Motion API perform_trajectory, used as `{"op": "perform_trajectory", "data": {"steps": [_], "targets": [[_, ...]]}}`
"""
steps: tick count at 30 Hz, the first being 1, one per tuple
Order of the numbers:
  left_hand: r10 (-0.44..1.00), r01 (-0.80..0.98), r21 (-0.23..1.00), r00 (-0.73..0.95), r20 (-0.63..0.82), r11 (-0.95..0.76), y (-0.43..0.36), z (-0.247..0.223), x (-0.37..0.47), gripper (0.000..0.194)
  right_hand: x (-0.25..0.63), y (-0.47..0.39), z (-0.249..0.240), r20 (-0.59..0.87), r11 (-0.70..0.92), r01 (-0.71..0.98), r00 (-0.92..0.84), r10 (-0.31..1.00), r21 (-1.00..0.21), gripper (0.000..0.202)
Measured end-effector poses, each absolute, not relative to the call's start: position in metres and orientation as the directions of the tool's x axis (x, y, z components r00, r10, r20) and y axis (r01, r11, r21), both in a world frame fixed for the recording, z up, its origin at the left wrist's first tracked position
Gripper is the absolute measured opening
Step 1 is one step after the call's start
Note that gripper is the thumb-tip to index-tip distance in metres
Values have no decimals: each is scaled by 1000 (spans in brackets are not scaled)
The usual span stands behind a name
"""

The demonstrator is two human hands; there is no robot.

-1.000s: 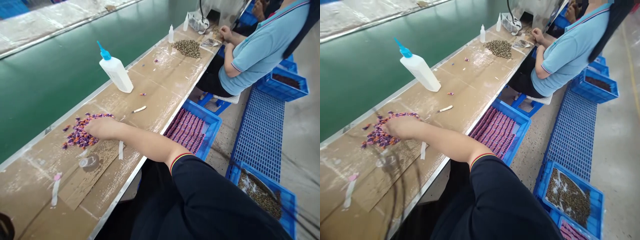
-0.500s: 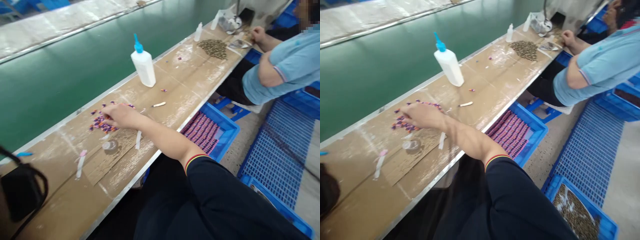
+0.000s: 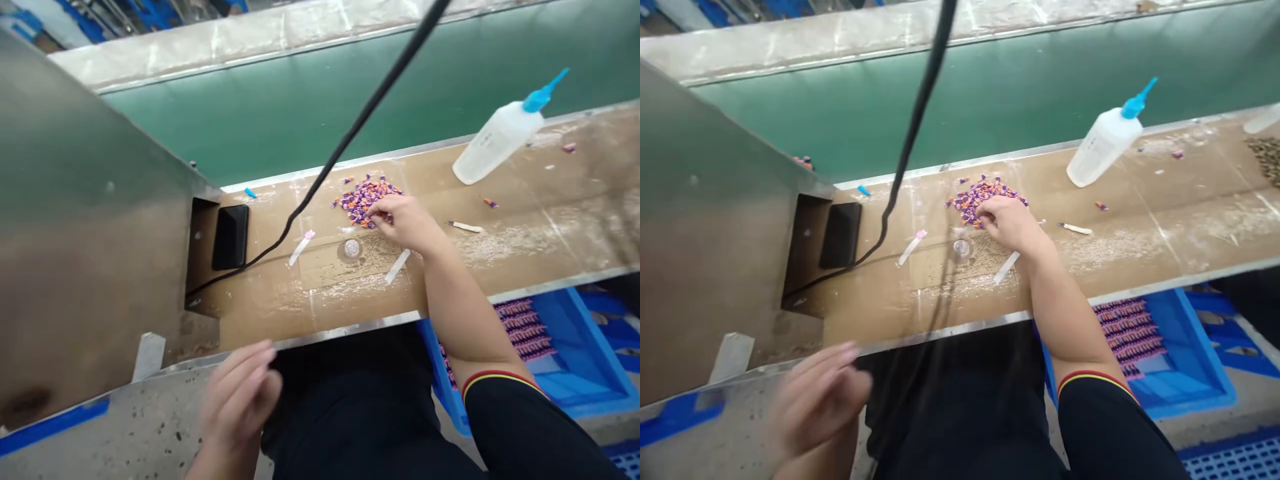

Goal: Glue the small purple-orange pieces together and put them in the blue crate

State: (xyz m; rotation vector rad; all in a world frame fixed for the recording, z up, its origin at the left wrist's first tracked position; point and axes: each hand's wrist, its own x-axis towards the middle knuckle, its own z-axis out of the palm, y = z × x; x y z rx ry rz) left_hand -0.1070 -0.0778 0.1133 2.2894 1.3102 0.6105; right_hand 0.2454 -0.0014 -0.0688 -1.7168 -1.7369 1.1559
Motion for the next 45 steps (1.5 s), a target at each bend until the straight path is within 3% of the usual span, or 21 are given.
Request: {"op": "perform_trajectory", "data": {"steps": [2,6,10,12,14,16,19,23,31,39,45], "targets": [[755,528,608,628,192,-593,-64,86,-83,50,247,-2,-70,-264,-125,624,-135,955,-772,22],[709,370,675,624,329,-639,-13,38,-29,17,254,-2,-72,-296,-209,669,-18,955,-714,23],[744,315,722,534,402,-616,17,5,-8,13,255,-3,-63,-311,-238,627,-7,950,-742,23],[841,352,813,463,280,-464,16,-8,-10,10,248,-5,-54,-249,-150,551,-109,962,-821,23],[930,366,912,366,40,-184,10,-16,-14,8,240,-7,-46,-131,-3,477,-235,963,-879,22],[930,292,944,280,-239,154,5,-20,-18,24,233,-8,-40,-14,140,440,-328,945,-887,19],[816,91,841,206,-540,534,7,-18,-19,48,228,-9,-38,90,270,442,-387,918,-855,17],[707,-101,704,204,-677,703,16,-17,-16,56,227,-10,-43,111,306,458,-405,908,-835,15],[734,-69,740,216,-644,669,11,-17,-13,56,226,-10,-44,140,343,492,-402,905,-800,11],[781,-39,791,196,-593,610,7,-19,-10,52,202,-15,-33,183,203,297,-92,979,-933,6],[930,141,932,110,-350,334,-3,-21,-9,27,172,-24,-34,188,160,274,77,979,-948,7]]}}
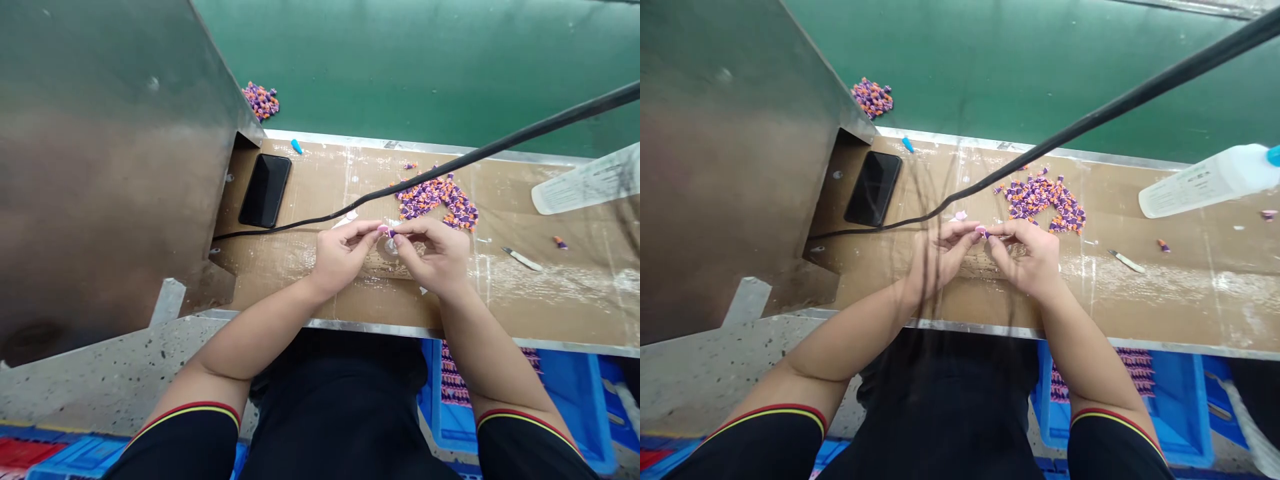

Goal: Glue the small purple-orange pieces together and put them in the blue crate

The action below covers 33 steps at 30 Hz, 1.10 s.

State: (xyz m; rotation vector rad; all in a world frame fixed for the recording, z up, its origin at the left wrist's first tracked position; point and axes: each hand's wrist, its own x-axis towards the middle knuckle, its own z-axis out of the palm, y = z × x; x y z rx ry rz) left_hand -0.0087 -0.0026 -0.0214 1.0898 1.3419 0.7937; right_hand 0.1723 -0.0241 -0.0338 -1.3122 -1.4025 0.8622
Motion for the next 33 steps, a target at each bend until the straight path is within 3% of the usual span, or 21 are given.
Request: {"op": "perform_trajectory", "data": {"steps": [3,8,12,22,33], "targets": [[949,162,948,117,-292,272,-4,-17,-7,21,166,-26,-36,247,205,289,118,962,-935,10],[870,-31,872,104,-483,488,-1,-10,-3,39,163,-25,-42,363,291,372,140,921,-882,11],[838,-43,839,104,-536,542,2,-4,-2,43,161,-22,-41,424,331,450,121,898,-830,10],[900,58,907,109,-421,417,0,0,-2,33,164,-24,-42,402,314,470,96,911,-825,9],[931,63,939,119,-345,339,-4,4,-3,25,156,-28,-40,511,370,591,83,856,-716,10]]}}
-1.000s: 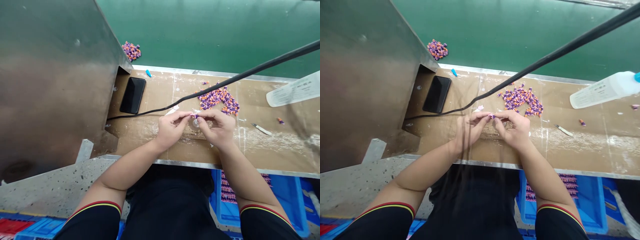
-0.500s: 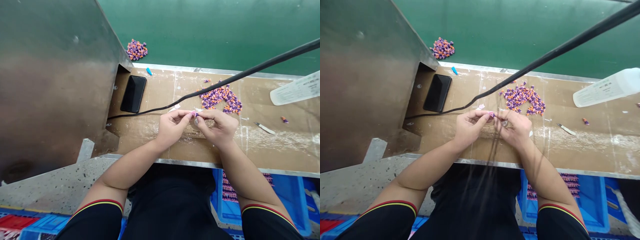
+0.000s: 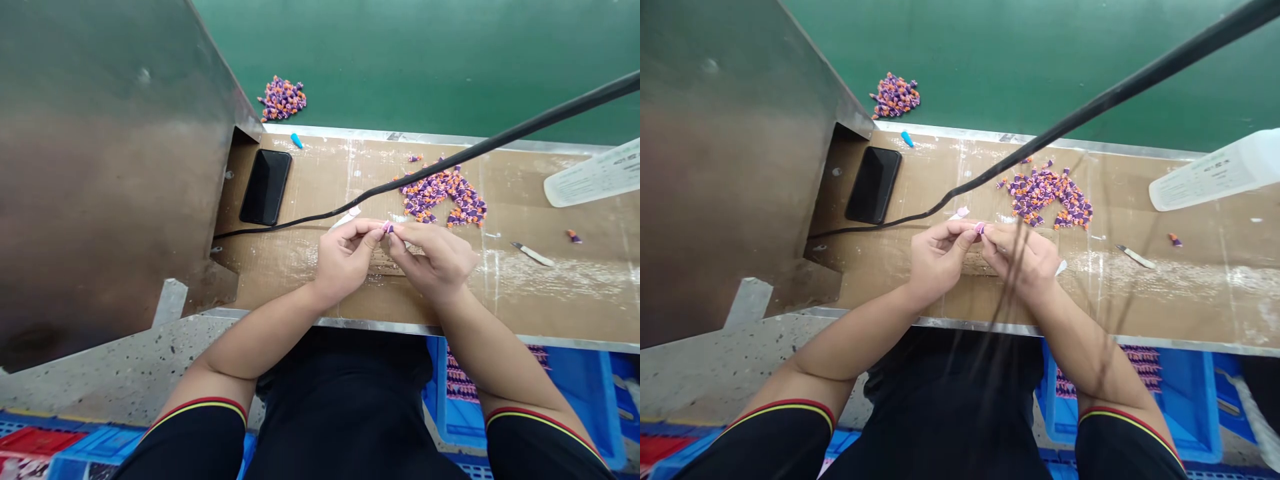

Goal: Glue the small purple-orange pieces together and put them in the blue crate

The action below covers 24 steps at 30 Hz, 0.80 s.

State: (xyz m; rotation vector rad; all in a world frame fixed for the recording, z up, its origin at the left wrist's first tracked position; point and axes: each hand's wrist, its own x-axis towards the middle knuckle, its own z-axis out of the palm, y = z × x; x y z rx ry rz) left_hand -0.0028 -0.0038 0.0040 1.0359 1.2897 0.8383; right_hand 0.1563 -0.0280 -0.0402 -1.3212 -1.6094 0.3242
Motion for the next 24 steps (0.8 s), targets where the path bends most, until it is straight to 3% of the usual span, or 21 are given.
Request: {"op": "perform_trajectory", "data": {"steps": [4,10,16,24], "targets": [[937,54,942,95,-335,331,-6,7,-1,23,153,-30,-35,537,395,595,76,840,-700,23],[912,-12,914,77,-403,405,-10,7,-2,25,148,-30,-34,545,386,616,86,834,-687,19],[904,-11,906,79,-420,422,-9,8,-2,31,146,-29,-35,565,423,552,109,818,-719,38],[912,-26,914,83,-402,405,-9,6,-3,27,145,-29,-35,564,415,572,103,819,-707,31]]}}
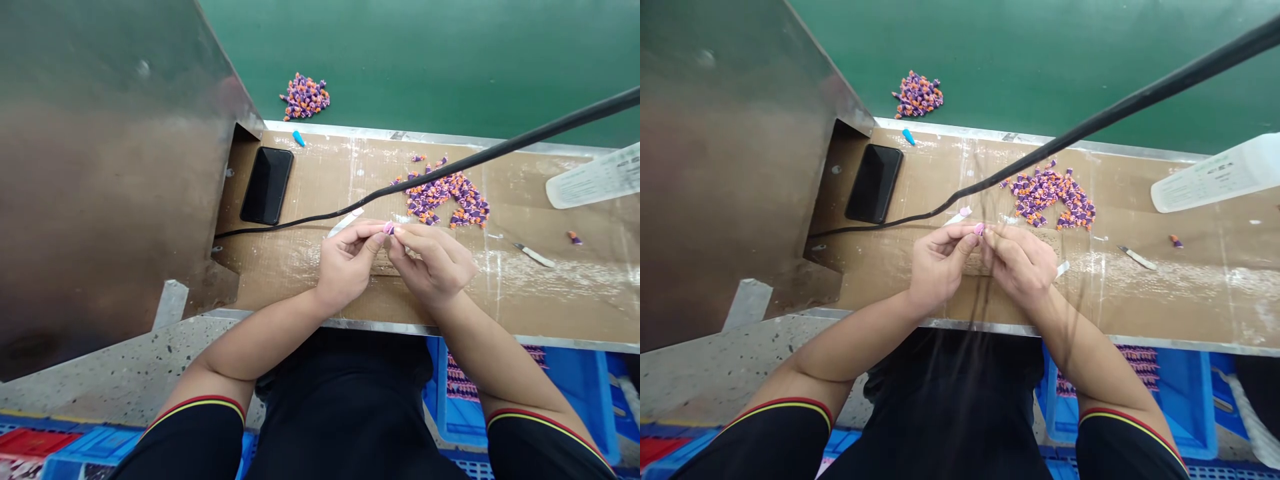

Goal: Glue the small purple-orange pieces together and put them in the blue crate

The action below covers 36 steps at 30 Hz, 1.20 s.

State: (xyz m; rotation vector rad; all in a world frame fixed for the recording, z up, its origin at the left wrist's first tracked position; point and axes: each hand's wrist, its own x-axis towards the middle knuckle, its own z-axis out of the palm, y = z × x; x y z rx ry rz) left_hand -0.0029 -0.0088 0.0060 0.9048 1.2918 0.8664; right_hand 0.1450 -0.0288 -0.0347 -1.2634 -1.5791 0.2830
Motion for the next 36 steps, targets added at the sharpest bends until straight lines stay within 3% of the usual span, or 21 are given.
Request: {"op": "perform_trajectory", "data": {"steps": [15,21,30,36], "targets": [[913,-17,917,100,-396,399,-7,5,-4,33,148,-26,-38,574,409,589,117,810,-697,26],[925,54,928,81,-371,368,-4,7,-6,37,153,-23,-38,607,478,581,37,794,-659,38],[935,82,935,50,-351,346,-4,2,-4,23,152,-23,-40,642,529,583,-17,766,-616,28],[949,126,942,9,-314,311,-6,-5,-7,31,154,-28,-40,631,565,555,-90,770,-611,30]]}}
